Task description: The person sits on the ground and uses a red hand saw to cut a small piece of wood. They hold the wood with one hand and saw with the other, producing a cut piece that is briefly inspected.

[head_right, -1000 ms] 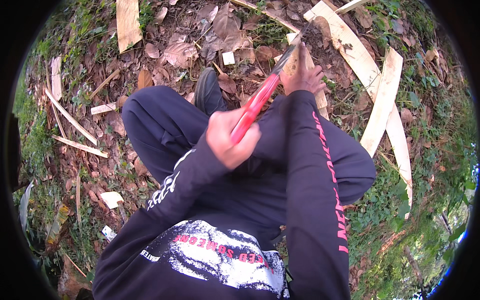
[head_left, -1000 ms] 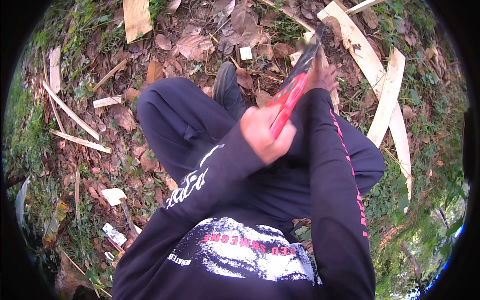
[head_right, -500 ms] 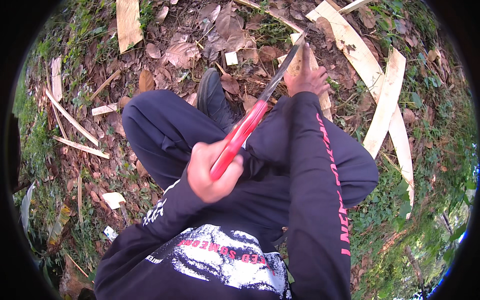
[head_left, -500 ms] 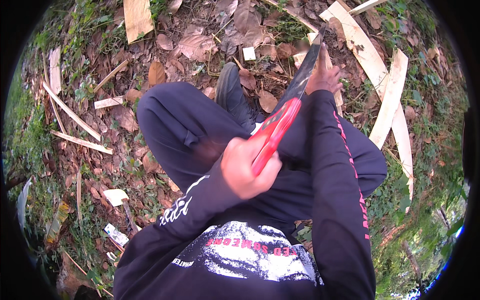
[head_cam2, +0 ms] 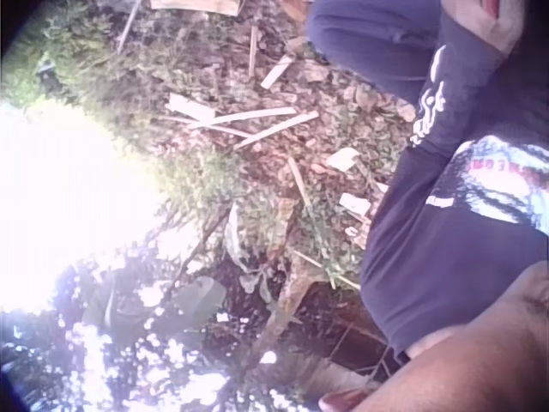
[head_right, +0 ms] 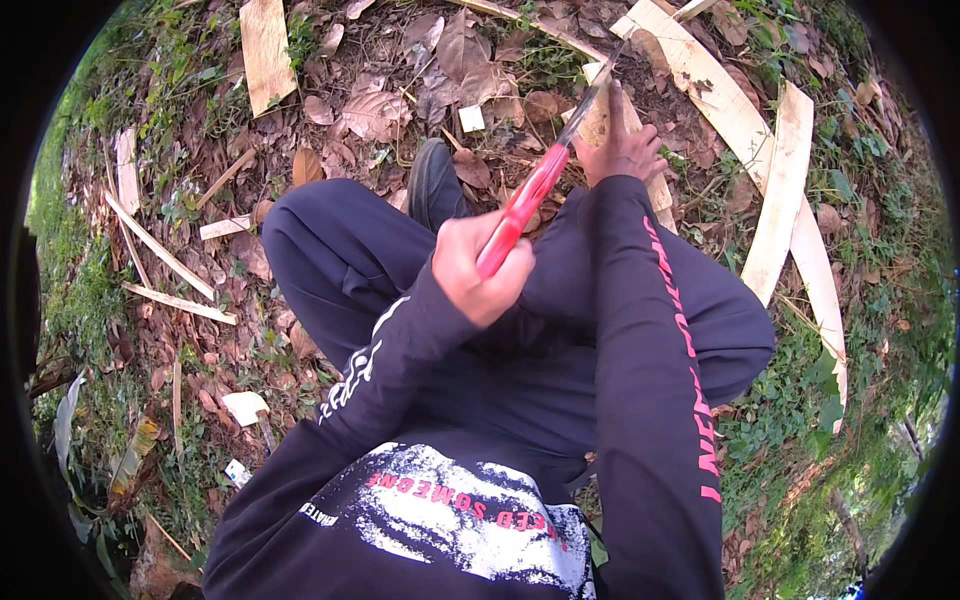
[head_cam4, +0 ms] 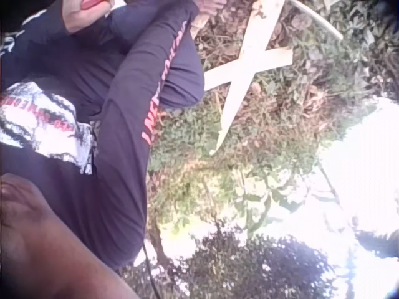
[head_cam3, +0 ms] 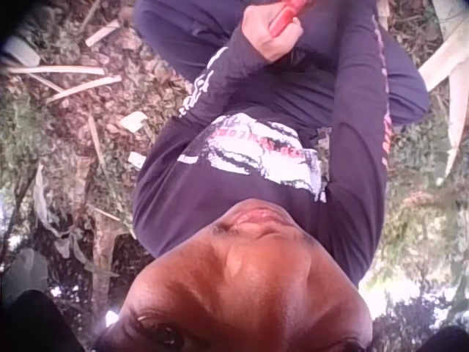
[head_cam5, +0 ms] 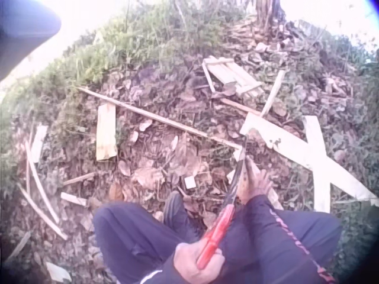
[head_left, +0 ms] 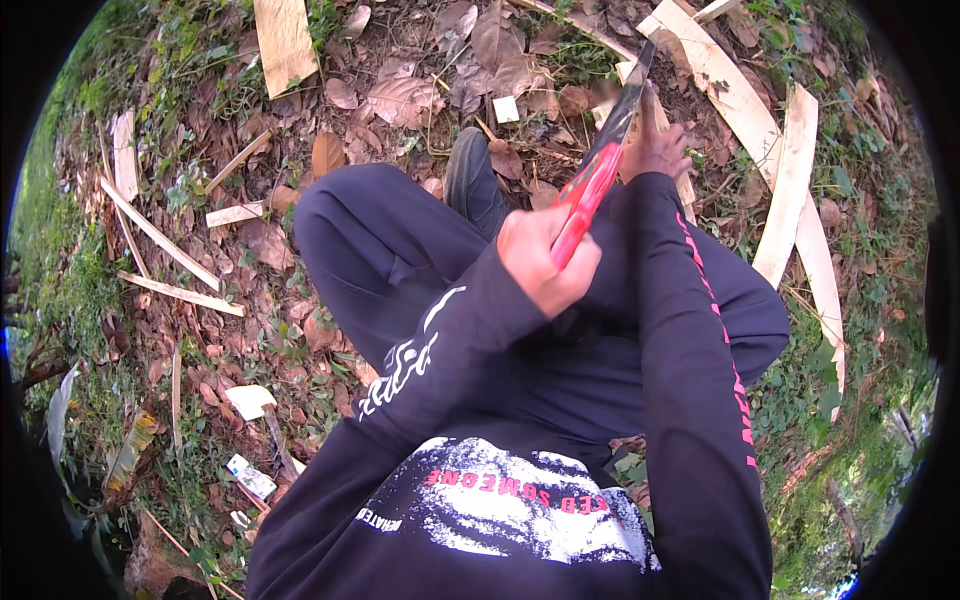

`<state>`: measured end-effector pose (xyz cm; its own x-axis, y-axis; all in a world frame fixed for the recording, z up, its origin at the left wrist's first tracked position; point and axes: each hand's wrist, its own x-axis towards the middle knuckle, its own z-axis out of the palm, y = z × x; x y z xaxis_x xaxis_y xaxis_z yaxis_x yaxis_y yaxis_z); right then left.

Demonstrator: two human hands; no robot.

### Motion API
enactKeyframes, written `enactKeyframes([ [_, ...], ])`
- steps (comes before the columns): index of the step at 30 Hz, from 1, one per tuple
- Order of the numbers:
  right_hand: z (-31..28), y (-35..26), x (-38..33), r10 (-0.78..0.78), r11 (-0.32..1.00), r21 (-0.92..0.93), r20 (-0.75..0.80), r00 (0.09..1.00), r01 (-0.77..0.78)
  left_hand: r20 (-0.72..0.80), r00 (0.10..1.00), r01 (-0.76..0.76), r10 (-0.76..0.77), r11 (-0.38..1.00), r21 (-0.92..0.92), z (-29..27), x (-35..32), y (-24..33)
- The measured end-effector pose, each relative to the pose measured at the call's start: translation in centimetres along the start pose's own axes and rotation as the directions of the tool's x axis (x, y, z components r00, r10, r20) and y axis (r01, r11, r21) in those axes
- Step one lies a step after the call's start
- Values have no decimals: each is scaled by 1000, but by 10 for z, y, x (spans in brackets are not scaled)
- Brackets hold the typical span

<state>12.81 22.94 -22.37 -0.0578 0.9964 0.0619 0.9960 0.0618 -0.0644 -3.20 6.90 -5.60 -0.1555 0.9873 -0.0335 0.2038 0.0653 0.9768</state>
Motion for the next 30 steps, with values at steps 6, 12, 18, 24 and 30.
enactKeyframes([
  [6,5,11,1,5,999,-49,-35,999,-6,120,982,152,-148,988,-21,-22,-41,27],
  [12,-1,4,1,0,1000,-27,-31,1000,-1,62,985,164,-163,986,-17,-26,-52,27],
  [18,3,0,-3,16,1000,0,-50,999,-16,-16,996,-92,92,995,36,-6,4,-15],
  [24,-8,6,7,-3,999,-47,3,1000,3,101,978,179,-180,984,18,-30,-31,31],
  [30,3,0,3,-14,1000,0,-27,1000,14,78,984,161,-163,987,25,-1,36,-5],
])
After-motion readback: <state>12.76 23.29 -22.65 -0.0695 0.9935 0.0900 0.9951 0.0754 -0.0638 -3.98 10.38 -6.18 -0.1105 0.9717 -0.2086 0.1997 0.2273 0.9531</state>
